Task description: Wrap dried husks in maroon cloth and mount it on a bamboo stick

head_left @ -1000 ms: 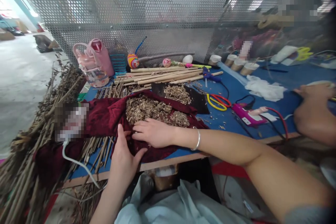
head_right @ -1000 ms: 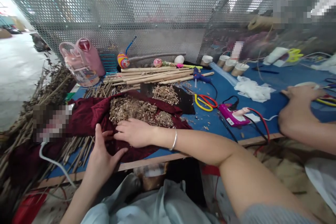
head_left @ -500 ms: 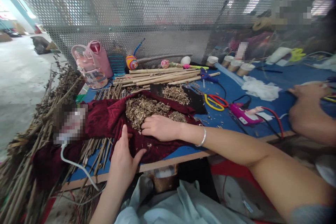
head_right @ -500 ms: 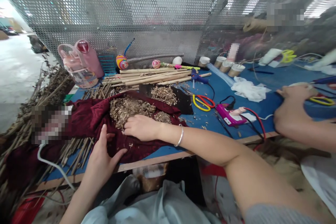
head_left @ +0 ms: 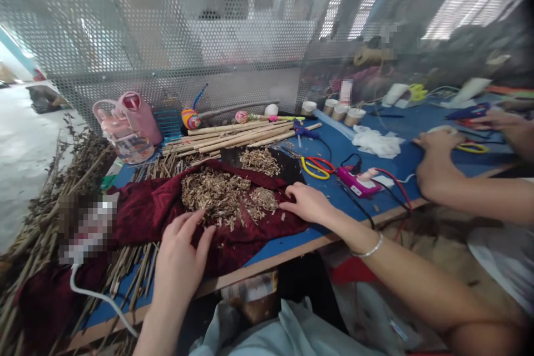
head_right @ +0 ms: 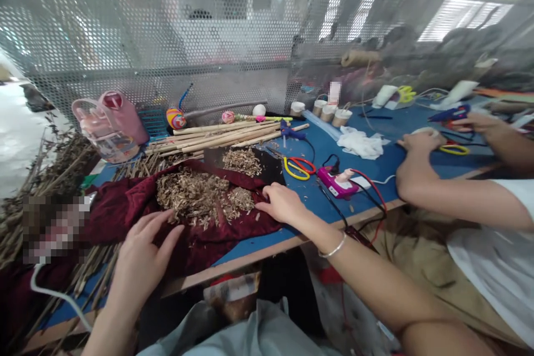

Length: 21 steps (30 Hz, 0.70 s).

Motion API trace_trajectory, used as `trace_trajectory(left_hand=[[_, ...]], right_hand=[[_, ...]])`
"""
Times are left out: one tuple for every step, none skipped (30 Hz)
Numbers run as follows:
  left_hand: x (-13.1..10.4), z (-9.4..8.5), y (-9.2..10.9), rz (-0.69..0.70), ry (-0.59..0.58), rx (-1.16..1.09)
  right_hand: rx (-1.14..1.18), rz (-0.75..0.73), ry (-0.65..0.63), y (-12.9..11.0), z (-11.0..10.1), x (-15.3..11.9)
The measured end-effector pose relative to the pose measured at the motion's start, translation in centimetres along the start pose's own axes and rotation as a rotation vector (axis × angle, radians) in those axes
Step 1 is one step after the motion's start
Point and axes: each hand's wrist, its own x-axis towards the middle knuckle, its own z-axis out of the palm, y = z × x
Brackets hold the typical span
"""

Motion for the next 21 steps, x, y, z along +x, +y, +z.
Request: trace_trajectory(left_hand=[[0.5,-0.3,-0.3,-0.031,0.036,0.073],[1.1,-0.7,-0.6,-0.080,0.065,0.155],[1.8,-1.1,-1.1,-0.145,0.082,0.231],[2.5,-1.5,-1.6,-0.213,0.076,0.290],[3.3,-1.9,-2.0,-0.278,0.052,0.325],[4.1,-2.2,-2.4,-0.335,0.014,0.340],[4.8,-2.4,-2.7,-0.381,-0.031,0.344],[5.5,-2.5,-2.9,-0.420,-0.078,0.347],[6.1,-2.5,-3.1,-0.450,-0.125,0.355],[6.6,-2.4,-3.3,-0.474,-0.165,0.369],[7.0,-2.4,-3.5,-0.491,-0.201,0.380],[7.3,-2.3,-3.8,-0.497,-0.233,0.388],[7.5,-2.3,-4.0,-0.493,-0.259,0.391],[7.6,-2.3,-4.1,-0.483,-0.275,0.391],[7.7,-2.4,-4.2,-0.468,-0.272,0.390],[7.8,-2.6,-4.2,-0.448,-0.245,0.389],[8.0,-2.8,-4.1,-0.425,-0.193,0.386],[8.2,-3.1,-3.8,-0.401,-0.124,0.373],[8.6,-3.4,-3.3,-0.376,-0.051,0.347],[9.0,-3.7,-2.7,-0.352,0.011,0.310],[9.6,-3.9,-1.9,-0.327,0.055,0.262]], right_hand=[[0.029,-0.019,0.018,-0.2,-0.1,0.2],[0.074,-0.034,0.033,-0.5,-0.4,0.4],[0.145,-0.044,0.042,-0.9,-0.8,0.8],[0.242,-0.049,0.051,-1.3,-1.3,1.3],[0.356,-0.052,0.057,-1.8,-1.9,1.9],[0.473,-0.053,0.061,-2.3,-2.6,2.7],[0.580,-0.049,0.068,-2.8,-3.2,3.4],[0.664,-0.040,0.080,-3.5,-3.7,4.3],[0.720,-0.033,0.089,-4.2,-4.2,5.1],[0.754,-0.030,0.092,-5.1,-4.5,5.8],[0.770,-0.032,0.087,-6.0,-4.8,6.5],[0.776,-0.040,0.082,-6.9,-5.0,7.0],[0.776,-0.059,0.075,-7.8,-5.2,7.4],[0.781,-0.089,0.068,-8.6,-5.3,7.8],[0.796,-0.125,0.066,-9.4,-5.3,8.0],[0.821,-0.165,0.066,-10.0,-5.3,8.3],[0.855,-0.208,0.062,-10.6,-5.3,8.5],[0.896,-0.245,0.058,-11.0,-5.3,8.8],[0.939,-0.271,0.056,-11.4,-5.3,9.0],[0.981,-0.280,0.057,-11.8,-5.3,9.3],[1.025,-0.274,0.055,-12.2,-5.4,9.6]])
